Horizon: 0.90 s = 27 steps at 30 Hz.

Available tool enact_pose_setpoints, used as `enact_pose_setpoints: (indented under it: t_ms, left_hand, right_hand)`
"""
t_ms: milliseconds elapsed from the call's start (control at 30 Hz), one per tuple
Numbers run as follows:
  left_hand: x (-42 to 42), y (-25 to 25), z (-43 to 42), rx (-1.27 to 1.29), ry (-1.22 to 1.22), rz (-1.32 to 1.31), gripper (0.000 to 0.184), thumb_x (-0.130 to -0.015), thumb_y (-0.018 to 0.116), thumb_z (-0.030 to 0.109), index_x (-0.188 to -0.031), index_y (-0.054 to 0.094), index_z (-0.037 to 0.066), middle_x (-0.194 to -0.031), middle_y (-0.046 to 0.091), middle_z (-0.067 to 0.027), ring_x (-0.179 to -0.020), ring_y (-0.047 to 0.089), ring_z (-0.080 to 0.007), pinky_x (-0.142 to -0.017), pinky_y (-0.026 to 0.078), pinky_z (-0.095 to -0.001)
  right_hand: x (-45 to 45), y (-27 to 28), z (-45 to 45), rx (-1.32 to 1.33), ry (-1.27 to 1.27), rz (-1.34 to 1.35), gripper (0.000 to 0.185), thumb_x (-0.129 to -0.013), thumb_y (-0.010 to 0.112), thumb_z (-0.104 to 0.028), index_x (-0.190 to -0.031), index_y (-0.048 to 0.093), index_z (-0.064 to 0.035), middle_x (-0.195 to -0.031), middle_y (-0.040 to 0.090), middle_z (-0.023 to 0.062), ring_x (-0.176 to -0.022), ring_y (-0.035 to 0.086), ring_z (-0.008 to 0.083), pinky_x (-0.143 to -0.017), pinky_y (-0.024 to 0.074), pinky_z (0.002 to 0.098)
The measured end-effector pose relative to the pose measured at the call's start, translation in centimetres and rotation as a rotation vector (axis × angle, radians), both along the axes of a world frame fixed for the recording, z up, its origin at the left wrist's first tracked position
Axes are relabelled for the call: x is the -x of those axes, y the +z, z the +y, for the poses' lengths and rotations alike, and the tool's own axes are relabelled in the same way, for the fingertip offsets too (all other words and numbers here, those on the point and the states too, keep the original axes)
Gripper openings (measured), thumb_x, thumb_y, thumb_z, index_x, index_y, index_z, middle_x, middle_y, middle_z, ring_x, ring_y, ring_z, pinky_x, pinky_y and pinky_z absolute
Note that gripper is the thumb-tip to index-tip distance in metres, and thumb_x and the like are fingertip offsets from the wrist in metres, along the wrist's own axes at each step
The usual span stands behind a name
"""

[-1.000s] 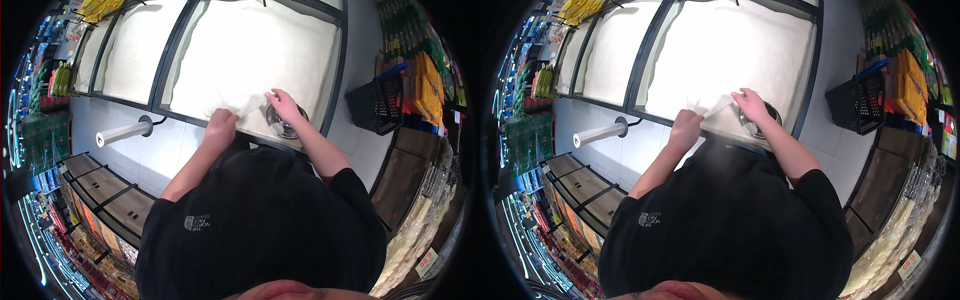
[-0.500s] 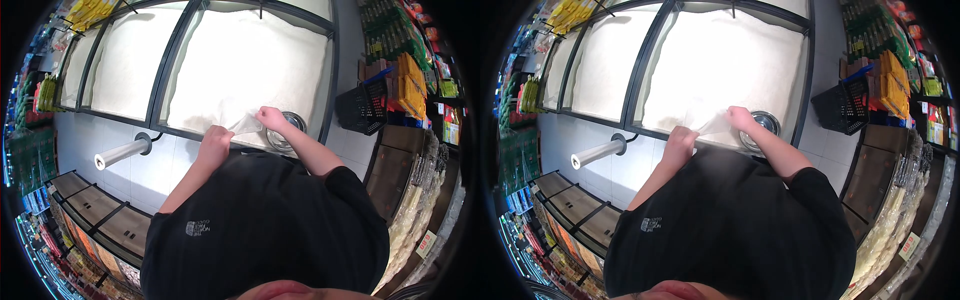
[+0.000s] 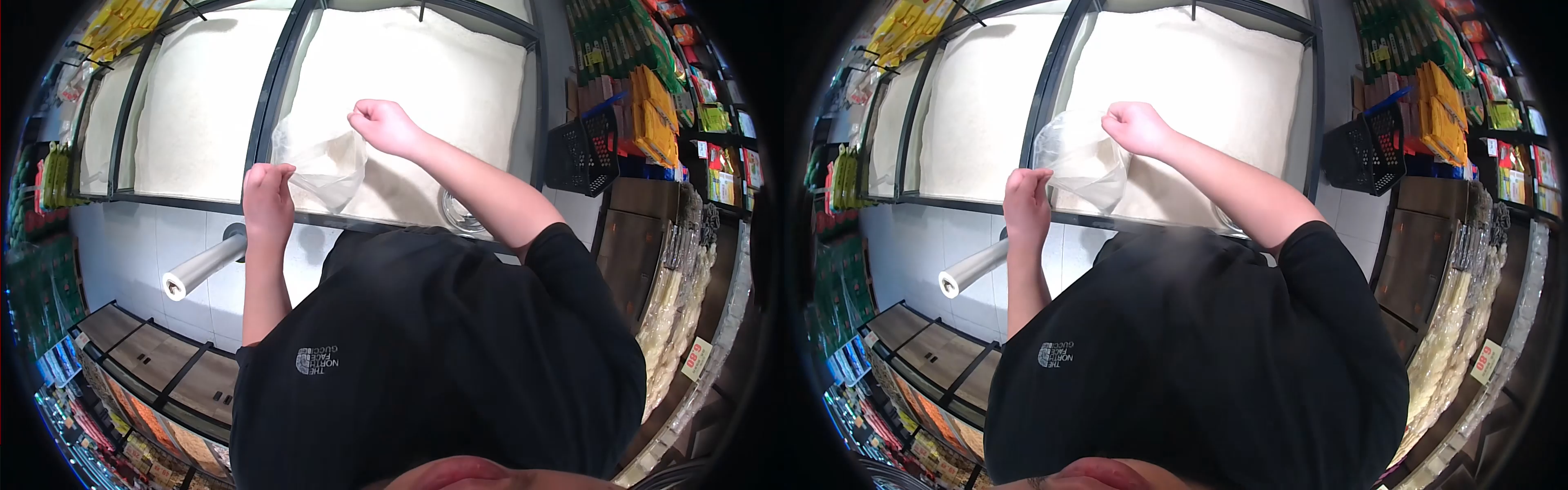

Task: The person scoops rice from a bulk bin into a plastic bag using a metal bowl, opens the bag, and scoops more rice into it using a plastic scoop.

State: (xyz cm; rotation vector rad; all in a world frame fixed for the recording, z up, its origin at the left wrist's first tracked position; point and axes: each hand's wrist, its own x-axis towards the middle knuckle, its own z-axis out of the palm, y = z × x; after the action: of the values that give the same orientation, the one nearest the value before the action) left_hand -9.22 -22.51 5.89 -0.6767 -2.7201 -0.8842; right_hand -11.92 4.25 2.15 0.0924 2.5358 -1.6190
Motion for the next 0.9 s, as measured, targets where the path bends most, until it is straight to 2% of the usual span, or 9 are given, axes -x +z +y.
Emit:
enact_pose_setpoints:
  t_ms: [100,200,300,500,633,667,733,800,900]
  left_hand:
    - [0.2,1.6,-0.6,-0.05,0.034,0.044,0.01,-0.093,0.067,0.0,-0.099,0.072,0.007,-0.091,0.063,-0.0082,-0.086,0.063,-0.0275,-0.079,0.051,-0.0375]
    - [0.2,1.7,-1.1,-0.045,-0.064,0.05,0.016,-0.085,0.067,-0.007,-0.097,0.07,0.003,-0.092,0.062,-0.0093,-0.09,0.059,-0.0295,-0.08,0.049,-0.0398]
    - [-0.1,-0.3,-1.4,-0.021,-0.137,0.079,0.023,-0.075,0.066,-0.009,-0.093,0.072,0.004,-0.09,0.062,-0.0096,-0.091,0.06,-0.0308,-0.078,0.05,-0.0411]
    - [-1.9,-3.1,0.9,-0.001,-0.37,-0.02,0.019,-0.074,0.066,-0.005,-0.089,0.072,0.005,-0.083,0.06,-0.0088,-0.085,0.059,-0.0307,-0.076,0.05,-0.0421]
    - [-2.0,-3.4,2.6,0.086,-0.458,-0.049,0.017,-0.077,0.069,-0.002,-0.091,0.073,0.007,-0.085,0.062,-0.0084,-0.084,0.059,-0.0309,-0.075,0.05,-0.0431]
    - [-2.1,-3.5,2.8,0.101,-0.462,-0.04,0.017,-0.077,0.069,-0.001,-0.091,0.073,0.008,-0.085,0.062,-0.0081,-0.085,0.059,-0.0307,-0.075,0.05,-0.043]
    - [-2.1,-3.6,3.2,0.168,-0.456,-0.045,0.02,-0.076,0.07,0.0,-0.093,0.073,0.009,-0.087,0.062,-0.0067,-0.086,0.059,-0.0297,-0.077,0.049,-0.0423]
    - [-2.0,-3.2,3.4,0.272,-0.439,-0.068,0.023,-0.075,0.07,0.001,-0.095,0.072,0.011,-0.088,0.061,-0.0047,-0.088,0.058,-0.0282,-0.079,0.047,-0.0411]
    - [-2.1,-2.4,3.9,0.336,-0.376,-0.088,0.024,-0.076,0.072,0.002,-0.099,0.072,0.011,-0.089,0.062,-0.0043,-0.091,0.058,-0.0273,-0.08,0.047,-0.0407]
  right_hand:
    - [1.7,0.5,-1.3,0.075,-0.032,0.018,0.03,-0.098,0.056,-0.026,-0.083,0.065,-0.0012,-0.076,0.067,0.0109,-0.072,0.064,0.0173,-0.074,0.0533,0.0336]
    - [1.7,-0.5,-0.7,0.249,-0.091,-0.008,0.028,-0.103,0.057,-0.022,-0.082,0.061,-0.0037,-0.077,0.067,0.0049,-0.074,0.064,0.0122,-0.073,0.0533,0.0297]
    - [0.1,-3.6,0.9,0.232,-0.189,-0.072,0.028,-0.103,0.056,-0.022,-0.081,0.059,-0.0045,-0.078,0.067,0.0049,-0.074,0.064,0.0116,-0.073,0.0524,0.0289]
    - [-5.1,-10.4,4.2,0.232,-0.379,-0.168,0.032,-0.102,0.059,-0.026,-0.08,0.058,-0.0036,-0.07,0.06,0.0019,-0.07,0.062,0.0112,-0.069,0.051,0.0286]
    - [-8.4,-12.4,7.1,0.209,-0.411,-0.174,0.024,-0.101,0.065,-0.029,-0.105,0.065,-0.0057,-0.073,0.06,0.0006,-0.073,0.061,0.0096,-0.069,0.0497,0.0274]
    - [-9.7,-13.5,8.4,0.191,-0.448,-0.141,0.033,-0.1,0.068,-0.029,-0.124,0.062,-0.0081,-0.077,0.06,0.0,-0.075,0.06,0.0089,-0.07,0.0494,0.0265]
    - [-12.8,-15.6,12.5,-0.235,-0.485,-0.107,0.049,-0.096,0.069,-0.032,-0.137,0.057,-0.009,-0.095,0.064,0.0113,-0.085,0.064,0.021,-0.08,0.0542,0.0351]
    - [-17.5,-19.7,17.1,-0.734,-0.514,-0.212,0.054,-0.092,0.068,-0.032,-0.14,0.055,-0.0108,-0.124,0.059,0.021,-0.11,0.062,0.0376,-0.097,0.0521,0.0467]
    - [-23.3,-22.2,22.1,-0.815,-0.436,-0.591,0.06,-0.089,0.071,-0.032,-0.142,0.052,-0.0116,-0.136,0.053,0.0225,-0.121,0.058,0.0413,-0.104,0.0494,0.0489]
